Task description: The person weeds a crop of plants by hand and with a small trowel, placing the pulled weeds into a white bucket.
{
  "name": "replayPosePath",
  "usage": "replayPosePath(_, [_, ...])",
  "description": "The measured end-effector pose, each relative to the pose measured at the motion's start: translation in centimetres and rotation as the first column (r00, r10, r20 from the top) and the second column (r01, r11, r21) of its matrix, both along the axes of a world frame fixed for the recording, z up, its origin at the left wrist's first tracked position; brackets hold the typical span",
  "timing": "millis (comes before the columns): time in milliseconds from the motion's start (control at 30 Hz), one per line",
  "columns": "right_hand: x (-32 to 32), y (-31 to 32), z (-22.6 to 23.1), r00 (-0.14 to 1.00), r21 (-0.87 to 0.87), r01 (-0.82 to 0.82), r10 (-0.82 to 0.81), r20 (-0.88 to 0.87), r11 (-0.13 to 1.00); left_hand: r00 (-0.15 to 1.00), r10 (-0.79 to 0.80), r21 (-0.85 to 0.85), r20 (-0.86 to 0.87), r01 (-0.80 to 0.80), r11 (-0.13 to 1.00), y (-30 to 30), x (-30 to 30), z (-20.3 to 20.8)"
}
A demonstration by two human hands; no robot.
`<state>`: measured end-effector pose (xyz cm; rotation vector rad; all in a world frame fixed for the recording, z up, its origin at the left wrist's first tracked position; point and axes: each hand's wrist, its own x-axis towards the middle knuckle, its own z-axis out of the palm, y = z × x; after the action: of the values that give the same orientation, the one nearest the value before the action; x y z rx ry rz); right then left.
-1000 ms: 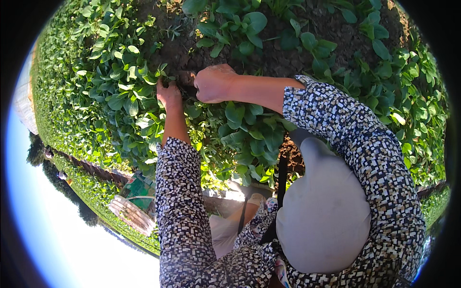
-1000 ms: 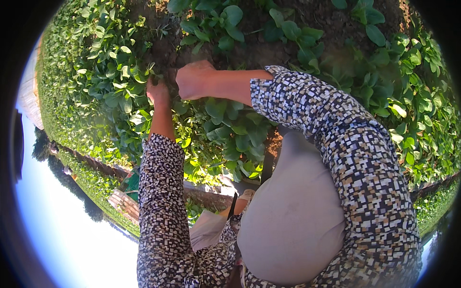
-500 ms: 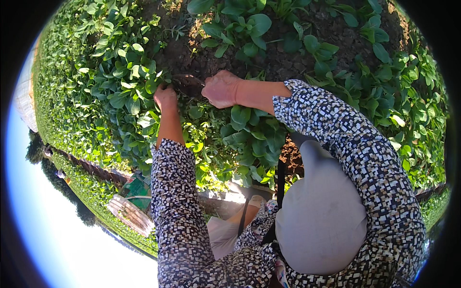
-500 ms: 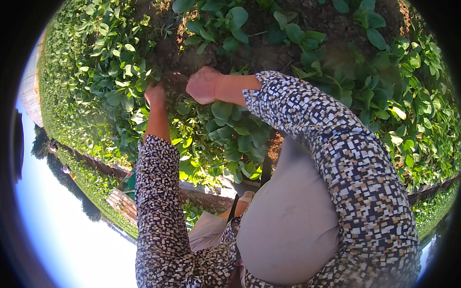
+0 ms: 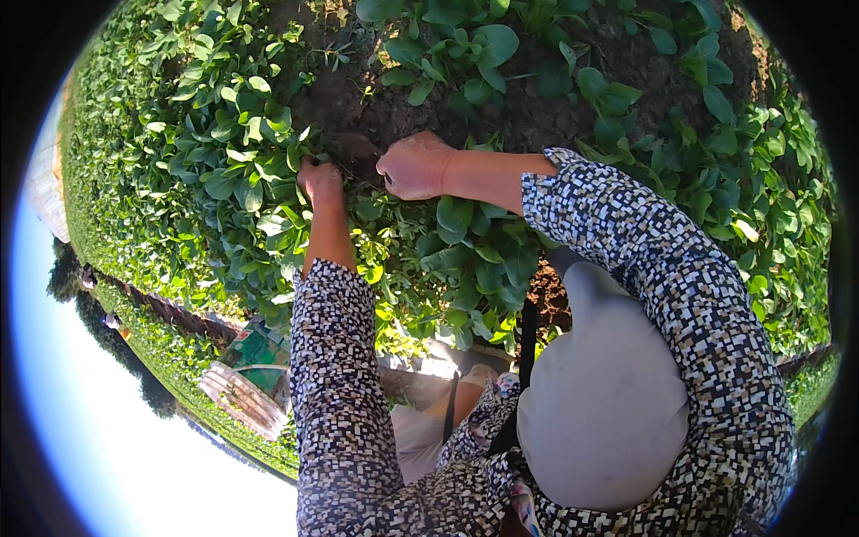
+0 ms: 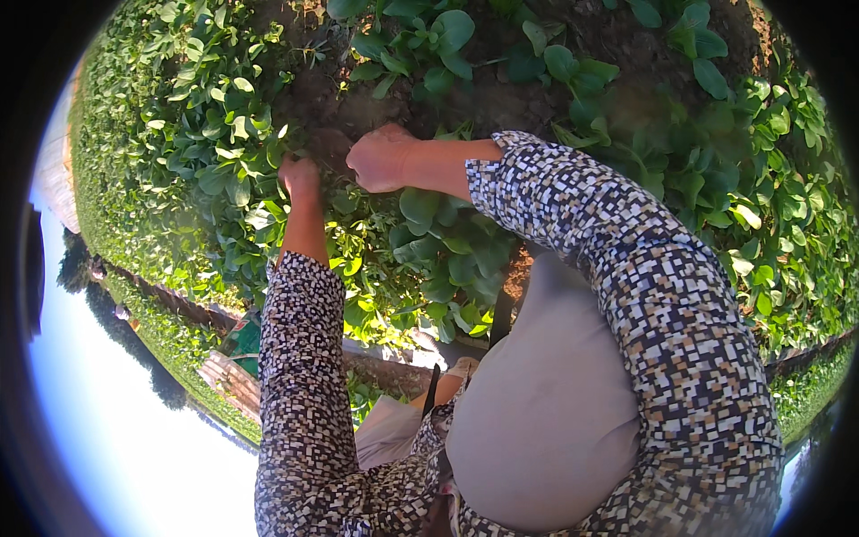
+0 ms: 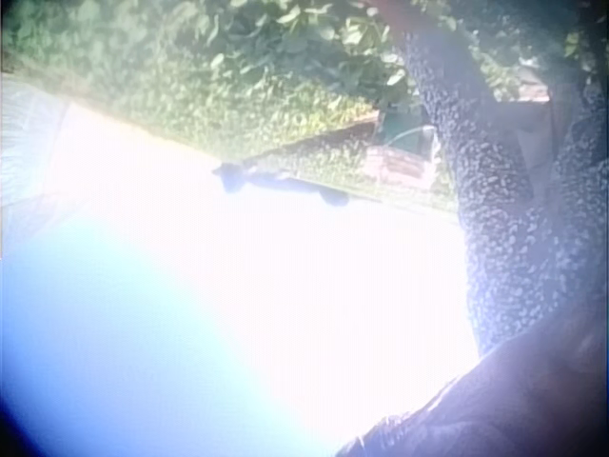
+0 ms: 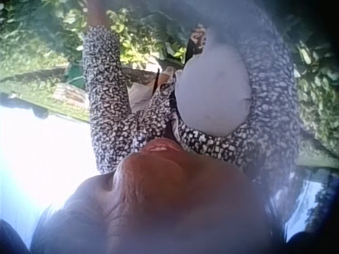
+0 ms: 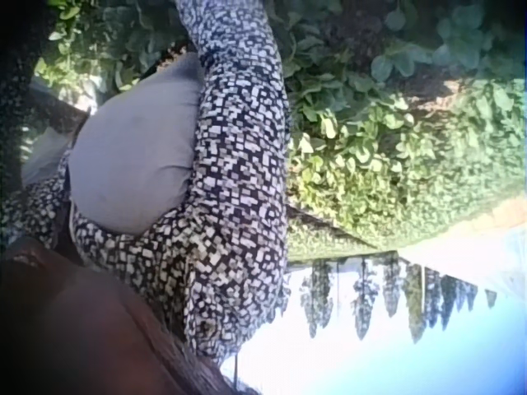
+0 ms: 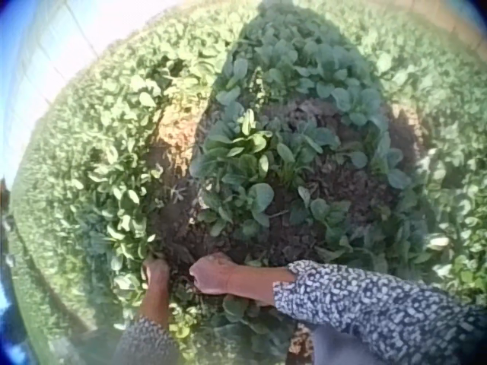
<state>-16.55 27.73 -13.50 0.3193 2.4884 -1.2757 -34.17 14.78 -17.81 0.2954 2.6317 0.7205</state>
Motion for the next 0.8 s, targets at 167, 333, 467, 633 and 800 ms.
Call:
replayPosePath(167, [0.5,-0.7,-1.0,0.967,0.147,-0.059,0.093,-0.236,0.987,0.982,0.062,0.151,0.178,-0.089,0.985,-2.0,0.1,0.9])
replayPosePath(333, [1.3,2.2,1.4,0.985,0.04,0.113,-0.107,-0.137,0.993,0.934,0.254,0.138,0.252,-0.295,0.945,-1.0,3.7,3.0])
replayPosePath(467, [3.2,4.2,2.1,0.903,-0.295,0.416,-0.43,0.019,0.86,0.639,0.294,0.399,0.711,-0.711,0.579,-4.5,1.0,2.8])
replayPosePath(633, [6.5,5.9,2.2,0.9,-0.338,0.433,-0.425,0.101,0.836,0.692,0.134,0.396,0.71,-0.548,0.737,-4.0,1.4,4.6])
replayPosePath(800, [7.6,5.3,4.1,0.945,-0.118,0.326,-0.326,0.016,0.938,0.832,0.097,0.398,0.547,-0.36,0.844,-2.0,1.9,5.2])
